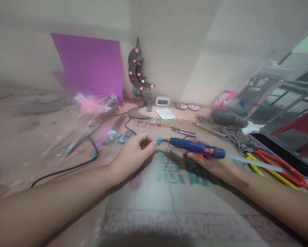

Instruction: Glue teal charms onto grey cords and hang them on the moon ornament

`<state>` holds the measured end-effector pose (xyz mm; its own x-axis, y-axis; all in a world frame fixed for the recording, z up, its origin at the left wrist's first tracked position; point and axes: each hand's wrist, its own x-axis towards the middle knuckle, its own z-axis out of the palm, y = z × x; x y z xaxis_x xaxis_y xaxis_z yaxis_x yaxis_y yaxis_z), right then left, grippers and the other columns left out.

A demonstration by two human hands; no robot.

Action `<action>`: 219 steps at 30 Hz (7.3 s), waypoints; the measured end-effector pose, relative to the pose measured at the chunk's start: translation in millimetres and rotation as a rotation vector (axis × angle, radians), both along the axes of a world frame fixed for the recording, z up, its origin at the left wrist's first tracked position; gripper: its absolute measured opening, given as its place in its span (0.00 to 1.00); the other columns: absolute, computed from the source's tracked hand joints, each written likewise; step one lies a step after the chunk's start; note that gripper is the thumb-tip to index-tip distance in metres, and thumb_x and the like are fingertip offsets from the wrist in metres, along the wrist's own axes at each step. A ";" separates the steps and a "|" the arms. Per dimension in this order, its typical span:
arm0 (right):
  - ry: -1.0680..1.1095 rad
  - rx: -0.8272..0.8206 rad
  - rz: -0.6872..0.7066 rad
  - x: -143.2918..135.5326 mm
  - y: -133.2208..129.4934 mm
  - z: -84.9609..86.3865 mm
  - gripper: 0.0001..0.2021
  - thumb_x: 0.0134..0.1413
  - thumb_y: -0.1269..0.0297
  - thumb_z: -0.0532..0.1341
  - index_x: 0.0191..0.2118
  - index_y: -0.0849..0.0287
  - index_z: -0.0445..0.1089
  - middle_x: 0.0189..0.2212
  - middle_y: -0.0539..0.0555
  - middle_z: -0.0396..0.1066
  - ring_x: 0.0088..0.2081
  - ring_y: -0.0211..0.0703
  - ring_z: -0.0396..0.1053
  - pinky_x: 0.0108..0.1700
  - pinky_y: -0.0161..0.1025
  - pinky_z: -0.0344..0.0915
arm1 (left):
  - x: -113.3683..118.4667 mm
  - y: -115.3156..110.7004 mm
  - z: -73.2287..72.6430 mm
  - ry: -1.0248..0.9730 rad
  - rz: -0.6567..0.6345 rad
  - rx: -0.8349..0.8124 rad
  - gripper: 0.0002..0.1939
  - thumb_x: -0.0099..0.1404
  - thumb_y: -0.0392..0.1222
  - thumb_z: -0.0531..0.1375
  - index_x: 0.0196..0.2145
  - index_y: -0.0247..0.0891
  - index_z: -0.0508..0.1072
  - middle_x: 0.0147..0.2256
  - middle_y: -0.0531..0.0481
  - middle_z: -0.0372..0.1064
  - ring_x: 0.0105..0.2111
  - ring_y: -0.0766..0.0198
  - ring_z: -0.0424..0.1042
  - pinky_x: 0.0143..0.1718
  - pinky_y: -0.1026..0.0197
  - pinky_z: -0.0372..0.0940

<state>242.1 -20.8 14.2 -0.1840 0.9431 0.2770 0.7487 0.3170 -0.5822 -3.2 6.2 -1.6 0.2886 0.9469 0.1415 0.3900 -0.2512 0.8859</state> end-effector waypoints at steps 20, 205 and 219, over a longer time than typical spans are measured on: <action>-0.018 -0.014 0.018 5.1 1.2 -6.2 0.13 0.52 0.50 0.61 0.31 0.54 0.69 0.23 0.50 0.71 0.26 0.44 0.69 0.28 0.40 0.67 | 1.3 -1.3 5.3 0.013 0.010 -0.006 0.09 0.64 0.44 0.56 0.29 0.38 0.69 0.22 0.56 0.65 0.22 0.67 0.62 0.26 0.64 0.56; 0.056 0.405 0.186 -27.0 26.7 -16.0 0.06 0.62 0.70 0.56 0.35 0.57 0.68 0.28 0.51 0.71 0.30 0.39 0.67 0.32 0.36 0.63 | 1.8 5.9 -5.9 -0.030 -0.030 -0.061 0.11 0.65 0.47 0.55 0.30 0.38 0.68 0.22 0.57 0.62 0.21 0.69 0.58 0.23 0.66 0.54; 0.075 0.386 0.260 -31.7 21.9 -15.0 0.04 0.61 0.67 0.60 0.34 0.58 0.69 0.26 0.48 0.69 0.25 0.35 0.61 0.29 0.34 0.58 | 2.9 0.7 -0.6 0.103 -0.167 0.061 0.07 0.64 0.40 0.55 0.30 0.38 0.71 0.28 0.54 0.70 0.30 0.65 0.68 0.33 0.64 0.62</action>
<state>210.5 1.1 -0.8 -0.3670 0.6937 0.6198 0.5762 0.6926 -0.4340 -0.2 6.9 -2.2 0.4566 0.8754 0.1589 0.4266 -0.3722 0.8243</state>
